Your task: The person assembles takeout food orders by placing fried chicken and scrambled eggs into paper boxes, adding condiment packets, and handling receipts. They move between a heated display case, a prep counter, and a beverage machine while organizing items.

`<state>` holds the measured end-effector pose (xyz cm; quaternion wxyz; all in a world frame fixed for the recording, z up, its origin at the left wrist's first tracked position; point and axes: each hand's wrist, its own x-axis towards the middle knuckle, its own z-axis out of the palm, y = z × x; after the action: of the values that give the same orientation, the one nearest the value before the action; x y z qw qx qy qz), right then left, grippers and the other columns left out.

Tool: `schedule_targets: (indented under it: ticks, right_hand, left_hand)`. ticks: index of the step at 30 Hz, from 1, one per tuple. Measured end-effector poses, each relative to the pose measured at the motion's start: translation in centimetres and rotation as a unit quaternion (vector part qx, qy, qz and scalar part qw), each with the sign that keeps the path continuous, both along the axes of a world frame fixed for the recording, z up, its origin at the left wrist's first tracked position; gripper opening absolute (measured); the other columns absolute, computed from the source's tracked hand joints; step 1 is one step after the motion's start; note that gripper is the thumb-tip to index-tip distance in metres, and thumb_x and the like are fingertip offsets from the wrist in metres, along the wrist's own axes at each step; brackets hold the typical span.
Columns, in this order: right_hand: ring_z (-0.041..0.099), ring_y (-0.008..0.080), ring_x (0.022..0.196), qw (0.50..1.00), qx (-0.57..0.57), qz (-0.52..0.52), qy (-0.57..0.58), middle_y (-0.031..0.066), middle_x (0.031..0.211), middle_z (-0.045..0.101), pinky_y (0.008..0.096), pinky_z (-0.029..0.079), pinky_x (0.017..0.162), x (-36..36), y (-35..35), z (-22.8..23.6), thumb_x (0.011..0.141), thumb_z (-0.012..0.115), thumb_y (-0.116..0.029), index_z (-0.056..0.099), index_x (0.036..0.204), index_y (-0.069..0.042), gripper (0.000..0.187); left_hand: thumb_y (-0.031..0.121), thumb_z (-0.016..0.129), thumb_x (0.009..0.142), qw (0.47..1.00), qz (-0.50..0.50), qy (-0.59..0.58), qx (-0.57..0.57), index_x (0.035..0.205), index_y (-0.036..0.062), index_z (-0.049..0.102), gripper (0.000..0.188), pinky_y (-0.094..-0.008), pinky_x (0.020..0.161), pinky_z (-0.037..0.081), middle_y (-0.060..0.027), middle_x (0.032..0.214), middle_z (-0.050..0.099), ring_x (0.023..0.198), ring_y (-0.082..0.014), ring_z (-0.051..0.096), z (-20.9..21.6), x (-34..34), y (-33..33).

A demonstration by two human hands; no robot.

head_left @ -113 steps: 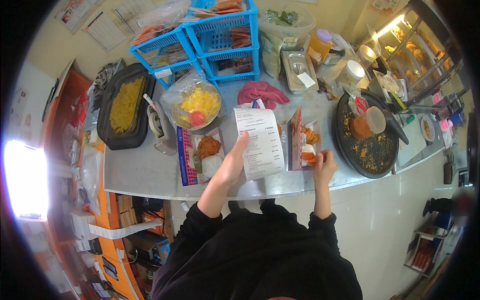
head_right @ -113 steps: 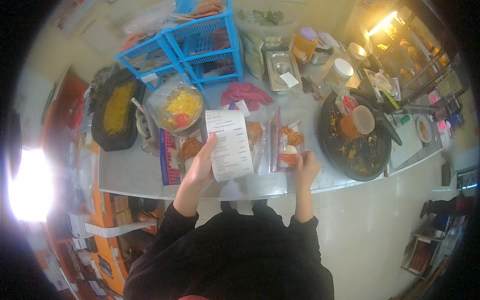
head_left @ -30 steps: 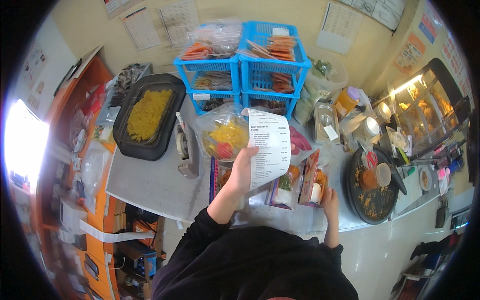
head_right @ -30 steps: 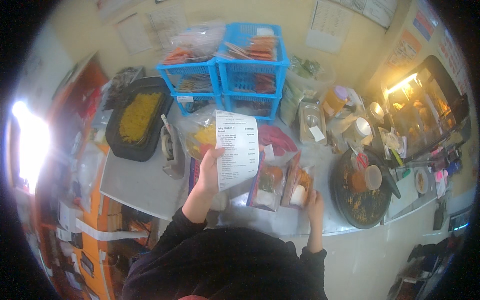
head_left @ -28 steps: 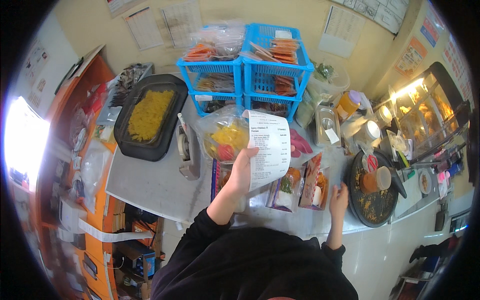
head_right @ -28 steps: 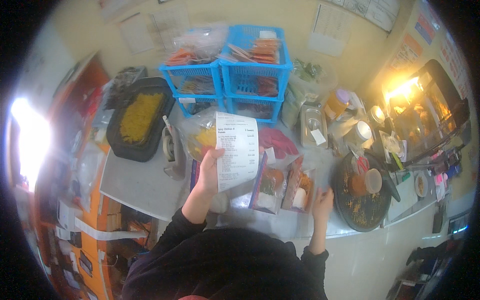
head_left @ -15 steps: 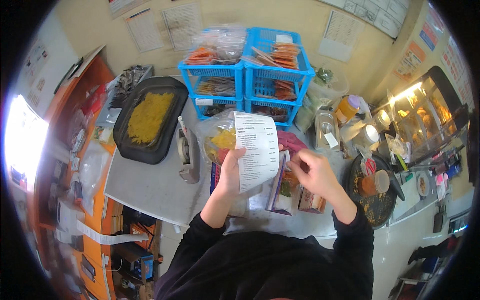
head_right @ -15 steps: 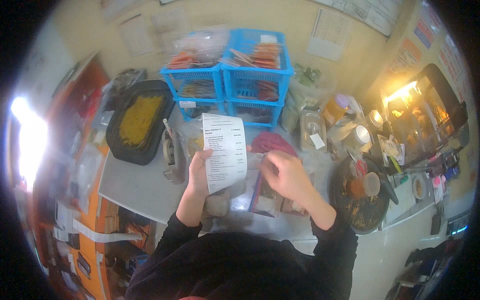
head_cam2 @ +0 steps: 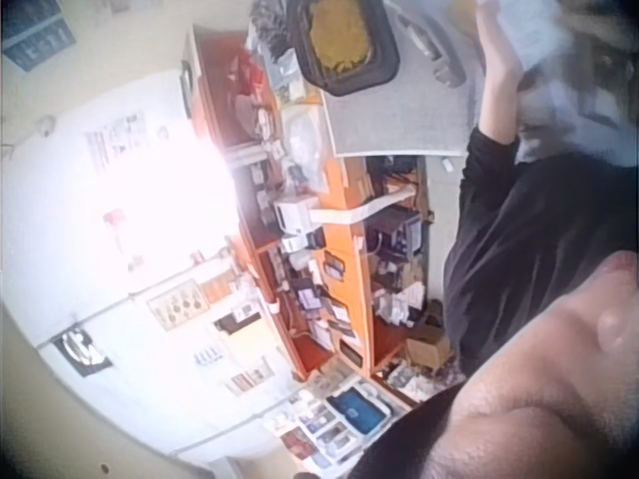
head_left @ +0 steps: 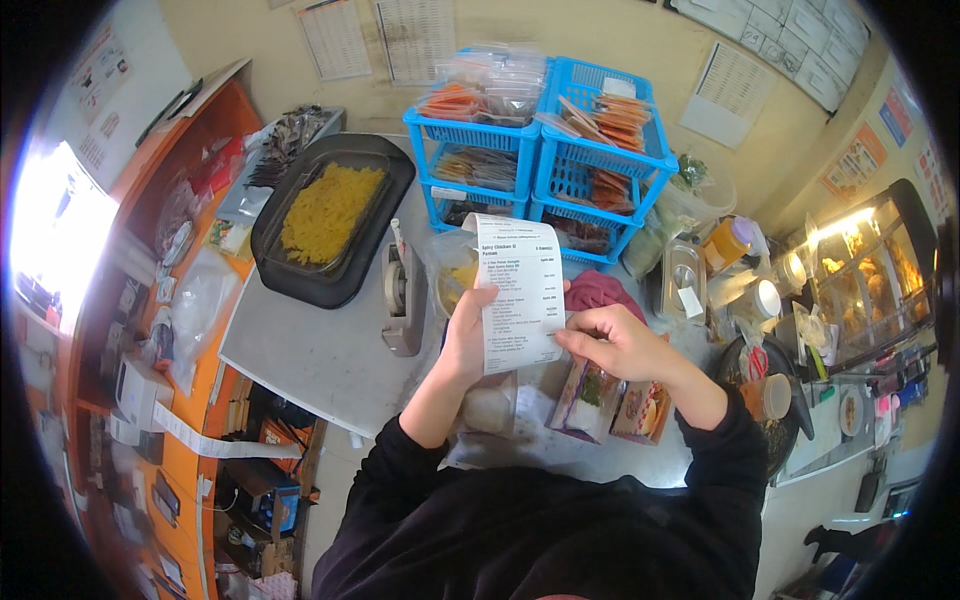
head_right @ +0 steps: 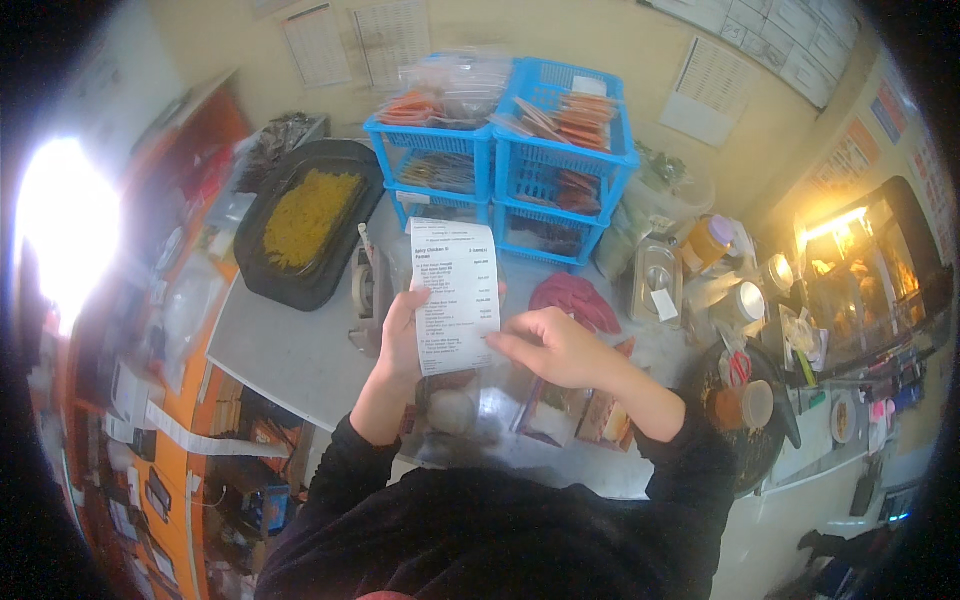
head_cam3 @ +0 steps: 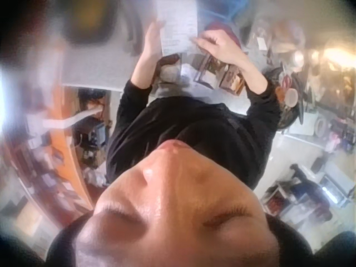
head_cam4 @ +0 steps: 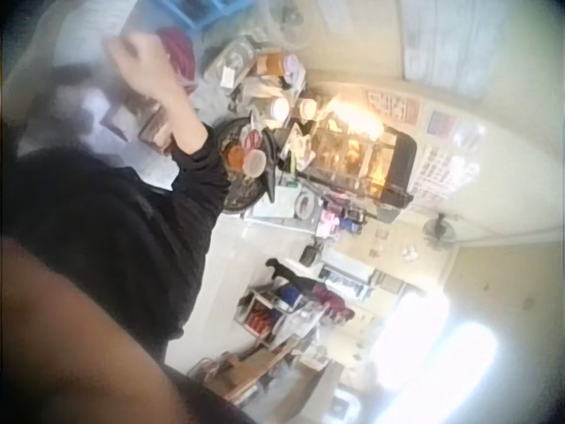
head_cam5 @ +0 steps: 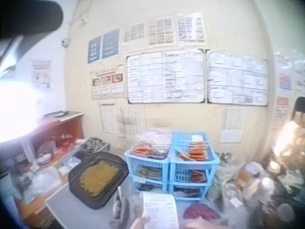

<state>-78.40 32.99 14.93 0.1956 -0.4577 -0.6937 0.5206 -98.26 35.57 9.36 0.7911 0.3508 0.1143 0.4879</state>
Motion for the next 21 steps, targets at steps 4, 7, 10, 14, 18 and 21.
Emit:
schedule_targets:
  ticks: [4,7,10,14,18,21]
  right_hand:
    - [0.058,0.0113,0.071,0.980,0.142,-0.135,-0.026,0.0029,0.078,0.063,0.0275,0.049,0.069,5.3,5.1,1.3,0.088,0.061,-0.021,0.064,0.088,-0.003,0.019]
    - [0.049,0.0090,0.062,0.821,0.412,-0.382,-0.098,0.0012,0.067,0.056,0.0253,0.040,0.057,15.2,15.2,0.2,0.087,0.051,-0.017,0.061,0.082,-0.002,0.019]
    - [0.058,0.0162,0.068,0.770,0.356,-0.443,-0.290,0.0085,0.074,0.063,0.0311,0.045,0.064,29.0,24.2,-4.6,0.085,0.056,-0.023,0.063,0.089,0.000,0.024]
    - [0.062,0.0224,0.086,0.816,0.255,-0.245,-0.458,0.0174,0.096,0.066,0.0371,0.047,0.077,30.5,29.4,-11.3,0.085,0.060,-0.028,0.063,0.109,-0.003,0.034]
    - [0.062,0.0245,0.093,0.924,0.052,-0.272,-0.265,0.0187,0.107,0.065,0.0389,0.048,0.083,38.3,31.2,-13.7,0.084,0.064,-0.033,0.057,0.123,-0.008,0.048]
    - [0.061,0.0219,0.086,0.899,0.162,-0.207,-0.349,0.0144,0.104,0.065,0.0369,0.048,0.079,38.5,31.5,-14.8,0.086,0.063,-0.034,0.055,0.126,-0.008,0.048]
  left_hand:
    - [0.032,0.034,0.086,0.999,0.021,0.003,-0.032,0.140,-0.0012,0.029,0.064,-0.0433,0.095,0.045,-0.0261,0.130,0.048,0.116,-0.0347,0.053,0.2,-1.2,0.7]
    - [0.030,0.034,0.087,0.999,0.012,-0.009,-0.031,0.141,-0.0005,0.029,0.062,-0.0427,0.096,0.045,-0.0262,0.131,0.048,0.116,-0.0346,0.053,-0.3,-1.7,1.9]
    - [0.028,0.034,0.086,0.999,0.013,0.000,-0.046,0.141,-0.0001,0.029,0.062,-0.0426,0.096,0.045,-0.0261,0.131,0.048,0.116,-0.0348,0.053,0.3,-1.1,3.1]
    - [0.027,0.034,0.086,0.997,0.051,-0.006,-0.049,0.140,-0.0002,0.029,0.061,-0.0427,0.097,0.044,-0.0250,0.130,0.049,0.117,-0.0346,0.053,-0.2,-1.8,4.4]
    - [0.027,0.034,0.086,0.997,0.046,-0.021,-0.055,0.139,-0.0014,0.031,0.061,-0.0433,0.099,0.042,-0.0236,0.129,0.050,0.117,-0.0336,0.052,-0.4,-1.6,5.8]
    - [0.027,0.035,0.084,0.997,0.063,-0.002,-0.050,0.139,-0.0021,0.031,0.061,-0.0435,0.100,0.041,-0.0229,0.129,0.050,0.118,-0.0330,0.052,-1.0,-1.5,6.7]
